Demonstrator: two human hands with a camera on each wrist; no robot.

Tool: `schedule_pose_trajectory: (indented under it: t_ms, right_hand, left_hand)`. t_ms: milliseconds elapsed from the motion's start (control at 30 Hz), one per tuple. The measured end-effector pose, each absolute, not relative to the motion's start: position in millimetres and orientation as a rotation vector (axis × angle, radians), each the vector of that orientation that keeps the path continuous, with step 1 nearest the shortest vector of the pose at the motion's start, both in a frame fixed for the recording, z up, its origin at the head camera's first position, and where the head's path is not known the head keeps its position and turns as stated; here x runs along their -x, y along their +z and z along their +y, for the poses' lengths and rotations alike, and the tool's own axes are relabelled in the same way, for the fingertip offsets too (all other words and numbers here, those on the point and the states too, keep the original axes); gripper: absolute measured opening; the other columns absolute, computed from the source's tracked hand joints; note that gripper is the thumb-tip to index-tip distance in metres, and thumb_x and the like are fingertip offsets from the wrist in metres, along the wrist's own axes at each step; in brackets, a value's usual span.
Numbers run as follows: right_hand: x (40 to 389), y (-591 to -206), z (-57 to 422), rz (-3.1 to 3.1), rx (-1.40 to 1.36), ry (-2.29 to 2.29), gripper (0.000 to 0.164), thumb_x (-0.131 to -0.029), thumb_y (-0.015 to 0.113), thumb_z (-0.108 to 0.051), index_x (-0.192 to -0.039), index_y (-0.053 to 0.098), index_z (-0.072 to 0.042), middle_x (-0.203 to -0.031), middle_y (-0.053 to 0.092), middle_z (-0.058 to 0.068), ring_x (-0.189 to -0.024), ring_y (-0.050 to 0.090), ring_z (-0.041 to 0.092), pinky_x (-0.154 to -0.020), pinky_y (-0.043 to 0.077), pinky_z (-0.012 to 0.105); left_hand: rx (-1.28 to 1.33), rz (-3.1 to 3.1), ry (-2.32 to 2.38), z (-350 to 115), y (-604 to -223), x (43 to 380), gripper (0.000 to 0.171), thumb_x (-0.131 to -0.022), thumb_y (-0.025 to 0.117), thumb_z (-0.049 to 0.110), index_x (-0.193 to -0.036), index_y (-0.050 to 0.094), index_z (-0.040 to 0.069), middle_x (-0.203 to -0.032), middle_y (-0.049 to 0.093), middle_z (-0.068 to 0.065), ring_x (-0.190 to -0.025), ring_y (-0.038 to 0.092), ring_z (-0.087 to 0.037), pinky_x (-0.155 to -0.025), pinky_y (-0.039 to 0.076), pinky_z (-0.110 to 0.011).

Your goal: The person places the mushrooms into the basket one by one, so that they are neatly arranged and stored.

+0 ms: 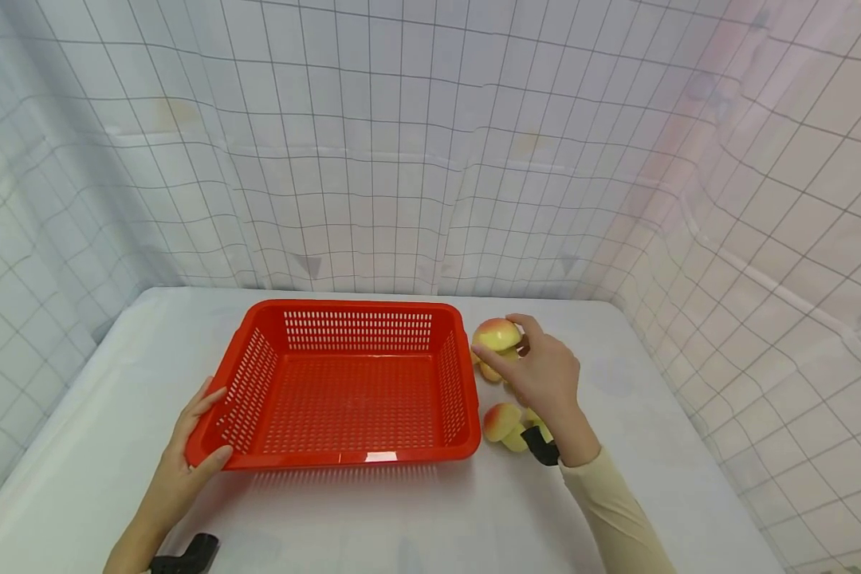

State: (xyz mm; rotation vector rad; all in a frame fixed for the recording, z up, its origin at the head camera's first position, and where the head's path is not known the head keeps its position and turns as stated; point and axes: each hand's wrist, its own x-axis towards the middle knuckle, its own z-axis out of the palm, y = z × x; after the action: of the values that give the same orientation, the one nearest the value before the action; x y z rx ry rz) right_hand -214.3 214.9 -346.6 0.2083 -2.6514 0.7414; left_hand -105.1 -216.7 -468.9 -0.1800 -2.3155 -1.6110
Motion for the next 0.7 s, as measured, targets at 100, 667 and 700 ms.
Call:
schedule_pose_trajectory:
  t_ms: [100, 667, 700]
  right_hand:
    - [214, -340, 203, -2.696, -0.266, 0.745, 0.072, -0.071, 0.067, -0.068, -0.123, 0.058, -0.02, -0.083, 0.067, 0.002, -0.074, 0.059, 0.018, -0.061, 0.042, 0.035]
    - [230, -329, 152, -2.805, -0.619, 0.776, 0.061, -0.069, 0.071, -0.065, -0.111, 0.059, -0.024, -0.069, 0.058, -0.006, -0.061, 0.053, 0.014, -0.052, 0.042, 0.032]
    - [231, -328, 150, -2.804, -0.638, 0.782, 0.059, -0.069, 0.072, -0.065, -0.11, 0.059, -0.024, -0.069, 0.058, -0.006, -0.062, 0.053, 0.013, -0.053, 0.042, 0.032]
  left_hand:
    - [0.173, -2.319, -1.61, -217, -469, 105, 0.072, -0.083, 0.066, 0.006, -0.146, 0.034, 0.015, -0.157, 0.01, 0.003, -0.132, 0.025, -0.01, -0.082, 0.042, -0.013]
    - [0.194, -2.32, -1.582, -218, -470, 105, 0.073, -0.082, 0.067, 0.004, -0.146, 0.034, 0.014, -0.157, 0.009, 0.006, -0.132, 0.024, -0.008, -0.083, 0.04, -0.012]
    - [0.198, -2.319, -1.578, -219, -470, 105, 0.073, -0.082, 0.067, 0.004, -0.146, 0.034, 0.013, -0.157, 0.009, 0.006, -0.132, 0.024, -0.008, -0.083, 0.04, -0.011]
